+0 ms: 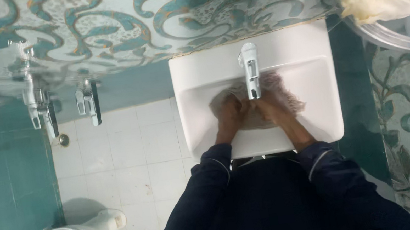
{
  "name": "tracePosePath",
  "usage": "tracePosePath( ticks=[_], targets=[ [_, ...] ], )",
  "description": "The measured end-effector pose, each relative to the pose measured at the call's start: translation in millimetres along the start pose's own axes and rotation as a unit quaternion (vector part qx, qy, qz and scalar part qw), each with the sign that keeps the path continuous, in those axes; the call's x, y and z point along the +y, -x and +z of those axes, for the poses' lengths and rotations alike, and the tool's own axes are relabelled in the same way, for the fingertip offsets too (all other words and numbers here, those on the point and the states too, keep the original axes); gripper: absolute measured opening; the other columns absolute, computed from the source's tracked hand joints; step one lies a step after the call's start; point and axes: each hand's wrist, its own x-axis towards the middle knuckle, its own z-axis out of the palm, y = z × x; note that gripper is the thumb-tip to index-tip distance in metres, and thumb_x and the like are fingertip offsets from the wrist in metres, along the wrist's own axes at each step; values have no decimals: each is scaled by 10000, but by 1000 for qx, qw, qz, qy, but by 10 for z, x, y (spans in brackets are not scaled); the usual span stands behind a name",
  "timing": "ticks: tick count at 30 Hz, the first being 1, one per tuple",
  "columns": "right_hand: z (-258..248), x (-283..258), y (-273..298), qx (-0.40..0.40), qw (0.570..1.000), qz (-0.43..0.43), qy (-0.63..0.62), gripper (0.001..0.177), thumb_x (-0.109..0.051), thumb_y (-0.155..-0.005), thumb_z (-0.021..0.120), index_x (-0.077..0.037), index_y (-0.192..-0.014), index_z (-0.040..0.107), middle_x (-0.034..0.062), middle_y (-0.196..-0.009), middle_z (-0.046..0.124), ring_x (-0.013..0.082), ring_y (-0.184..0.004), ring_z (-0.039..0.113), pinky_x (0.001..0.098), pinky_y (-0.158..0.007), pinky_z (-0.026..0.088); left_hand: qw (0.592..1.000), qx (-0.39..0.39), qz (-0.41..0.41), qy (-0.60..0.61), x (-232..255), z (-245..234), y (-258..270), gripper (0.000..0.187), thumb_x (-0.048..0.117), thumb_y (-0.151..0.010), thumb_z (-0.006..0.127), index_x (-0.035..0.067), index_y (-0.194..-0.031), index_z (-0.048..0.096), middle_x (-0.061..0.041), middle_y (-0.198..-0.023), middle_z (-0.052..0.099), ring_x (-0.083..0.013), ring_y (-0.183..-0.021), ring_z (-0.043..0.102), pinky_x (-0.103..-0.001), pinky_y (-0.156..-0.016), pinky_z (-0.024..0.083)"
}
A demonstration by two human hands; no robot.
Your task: The person wipes the inside and edges of a sink with a cloth, then rinses the cloth under a faucet and wrings it out repeatedly.
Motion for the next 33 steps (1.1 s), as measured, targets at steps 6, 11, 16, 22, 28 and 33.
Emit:
tracePosePath(
  ticks=[6,11,16,22,28,33],
  targets=[
    [-886,60,777,172,932,-14,320,284,-200,-925,622,66,-926,720,293,-919,741,397,-840,765,458,-829,613,960,-206,-41,187,998,1052,-55,539,484,-1006,499,10,-854,703,-165,-656,651,-293,-620,672,-430,-658,540],
    [-648,236,245,136,950,-85,266,394,-266,-975,575,79,-828,697,275,-870,698,387,-818,675,503,-820,525,990,-73,-29,120,915,520,16,407,370,-991,553,18,-822,665,-145,-681,652,-305,-636,669,-450,-674,548],
    [235,29,-187,-28,983,33,177,300,-341,-938,625,-66,-830,676,142,-737,650,201,-636,561,383,-619,434,996,30,-74,-36,408,-433,180,305,246,-988,555,-15,-878,665,-241,-786,698,-411,-717,696,-522,-678,538],
    [1236,-521,-346,-233,958,40,-164,41,-65,-785,623,-29,-799,637,71,-717,632,185,-612,603,350,-538,500,984,113,-138,8,215,-1198,582,274,164,-1007,516,-68,-1142,569,-308,-905,689,-486,-827,673,-559,-740,526],
    [835,-183,-413,-105,988,-90,-68,101,-74,-850,642,20,-828,673,18,-739,656,84,-623,598,244,-534,494,985,71,-155,24,223,-721,249,349,224,-923,623,-63,-1114,571,-274,-902,705,-438,-840,710,-521,-769,568],
    [-425,-45,235,65,995,43,59,320,-118,-888,608,-74,-1196,686,115,-693,538,271,-591,470,437,-542,392,960,-132,-145,200,405,219,-92,278,209,-816,765,-1,-968,663,-169,-820,724,-272,-671,707,-394,-598,573]
  ],
)
